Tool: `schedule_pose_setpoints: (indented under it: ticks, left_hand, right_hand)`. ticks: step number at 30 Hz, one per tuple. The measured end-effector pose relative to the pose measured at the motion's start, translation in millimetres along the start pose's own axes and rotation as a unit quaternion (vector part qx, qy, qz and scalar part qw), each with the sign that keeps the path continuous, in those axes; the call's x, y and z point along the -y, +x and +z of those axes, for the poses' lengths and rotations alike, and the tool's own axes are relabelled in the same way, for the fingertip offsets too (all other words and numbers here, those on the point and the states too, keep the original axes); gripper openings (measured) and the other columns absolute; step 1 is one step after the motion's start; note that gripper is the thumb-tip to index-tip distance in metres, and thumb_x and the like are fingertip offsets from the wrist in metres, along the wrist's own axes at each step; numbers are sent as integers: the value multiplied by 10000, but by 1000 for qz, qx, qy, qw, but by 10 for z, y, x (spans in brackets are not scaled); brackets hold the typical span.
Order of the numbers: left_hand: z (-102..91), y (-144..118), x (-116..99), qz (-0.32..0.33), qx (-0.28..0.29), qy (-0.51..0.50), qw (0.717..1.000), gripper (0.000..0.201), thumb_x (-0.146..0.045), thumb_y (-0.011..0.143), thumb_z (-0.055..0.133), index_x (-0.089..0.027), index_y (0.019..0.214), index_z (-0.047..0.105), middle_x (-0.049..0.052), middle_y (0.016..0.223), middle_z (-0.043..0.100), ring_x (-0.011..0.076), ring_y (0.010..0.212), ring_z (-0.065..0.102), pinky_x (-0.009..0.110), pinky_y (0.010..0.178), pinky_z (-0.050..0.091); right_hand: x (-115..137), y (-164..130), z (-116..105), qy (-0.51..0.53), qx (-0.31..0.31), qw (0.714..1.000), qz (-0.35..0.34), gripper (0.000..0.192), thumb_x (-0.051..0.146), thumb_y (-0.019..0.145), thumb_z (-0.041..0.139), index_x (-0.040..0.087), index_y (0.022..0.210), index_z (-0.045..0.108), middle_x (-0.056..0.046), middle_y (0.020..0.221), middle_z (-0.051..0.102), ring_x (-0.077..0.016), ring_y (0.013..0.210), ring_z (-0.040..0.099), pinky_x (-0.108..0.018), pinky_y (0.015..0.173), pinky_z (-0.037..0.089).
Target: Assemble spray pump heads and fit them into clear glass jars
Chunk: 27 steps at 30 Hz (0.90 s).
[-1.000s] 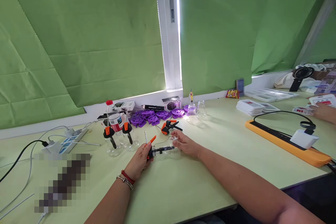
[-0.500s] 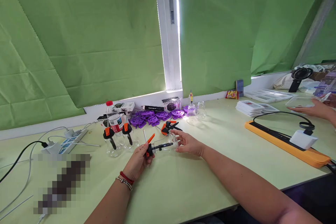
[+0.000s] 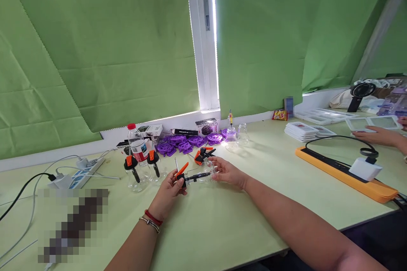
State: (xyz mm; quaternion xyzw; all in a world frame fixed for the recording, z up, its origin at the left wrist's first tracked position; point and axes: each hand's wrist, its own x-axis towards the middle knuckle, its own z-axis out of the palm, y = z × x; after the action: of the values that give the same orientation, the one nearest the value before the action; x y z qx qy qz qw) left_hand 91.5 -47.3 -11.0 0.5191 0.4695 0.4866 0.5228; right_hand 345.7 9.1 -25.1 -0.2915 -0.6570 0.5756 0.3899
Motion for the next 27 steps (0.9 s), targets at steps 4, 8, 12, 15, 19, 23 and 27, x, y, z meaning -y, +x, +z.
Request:
schedule_pose_setpoints:
  ticks: [4, 8, 12, 15, 19, 23, 27]
  left_hand:
    - [11, -3, -13, 34, -23, 10, 999, 609, -440, 731, 642, -254, 1201, 302, -29, 819, 548, 130, 652, 582, 364, 655, 530]
    - [0, -13, -30, 56, 11, 42, 998, 432, -386, 710, 669, -219, 1033, 436, -25, 799, 536, 123, 679, 567, 350, 686, 529]
    - [-12, -14, -24, 70, 24, 53, 996, 461, -302, 658, 714, -227, 1032, 456, -7, 887, 548, 111, 693, 548, 342, 706, 527]
    - [0, -21, -35, 66, 17, 58, 996, 460, -301, 641, 717, -224, 1023, 472, -5, 887, 553, 109, 676, 546, 344, 703, 524]
    - [11, -24, -40, 67, 15, 56, 996, 457, -293, 630, 722, -220, 1013, 483, -6, 884, 557, 113, 680, 551, 342, 695, 524]
    - [-2, -15, -15, 66, 22, 52, 996, 459, -281, 643, 715, -222, 1028, 473, -9, 893, 545, 110, 695, 550, 333, 703, 524]
    - [2, -22, -19, 57, 23, 55, 997, 452, -287, 650, 711, -222, 1030, 474, -13, 871, 538, 107, 685, 548, 323, 699, 518]
  right_hand:
    - [12, -1, 15, 27, 4, 1000, 5, 662, 354, 677, 746, 252, 1255, 440, -87, 1209, 485, -135, 871, 518, -348, 832, 453]
    - [36, 0, 33, 29, -2, 999, 19, 664, 387, 674, 742, 246, 1247, 436, -86, 1180, 498, -138, 855, 529, -295, 733, 463]
    - [24, 8, 25, 17, -2, 1000, 18, 650, 414, 698, 719, 246, 1251, 422, -85, 1147, 511, -131, 805, 527, -268, 651, 451]
    - [16, 12, 12, 10, -5, 1000, 18, 643, 429, 702, 711, 253, 1250, 424, -76, 1120, 527, -130, 790, 527, -264, 633, 447]
    - [9, 13, -1, 0, -12, 999, 30, 652, 455, 711, 697, 252, 1265, 421, -72, 1085, 551, -143, 813, 550, -260, 621, 443]
    - [-6, 20, -3, 0, -20, 999, 34, 634, 494, 731, 664, 226, 1257, 431, -60, 977, 596, -160, 808, 575, -247, 575, 429]
    - [-13, 29, 2, -7, -25, 999, 47, 596, 541, 740, 630, 218, 1216, 473, -45, 897, 621, -145, 724, 580, -239, 529, 414]
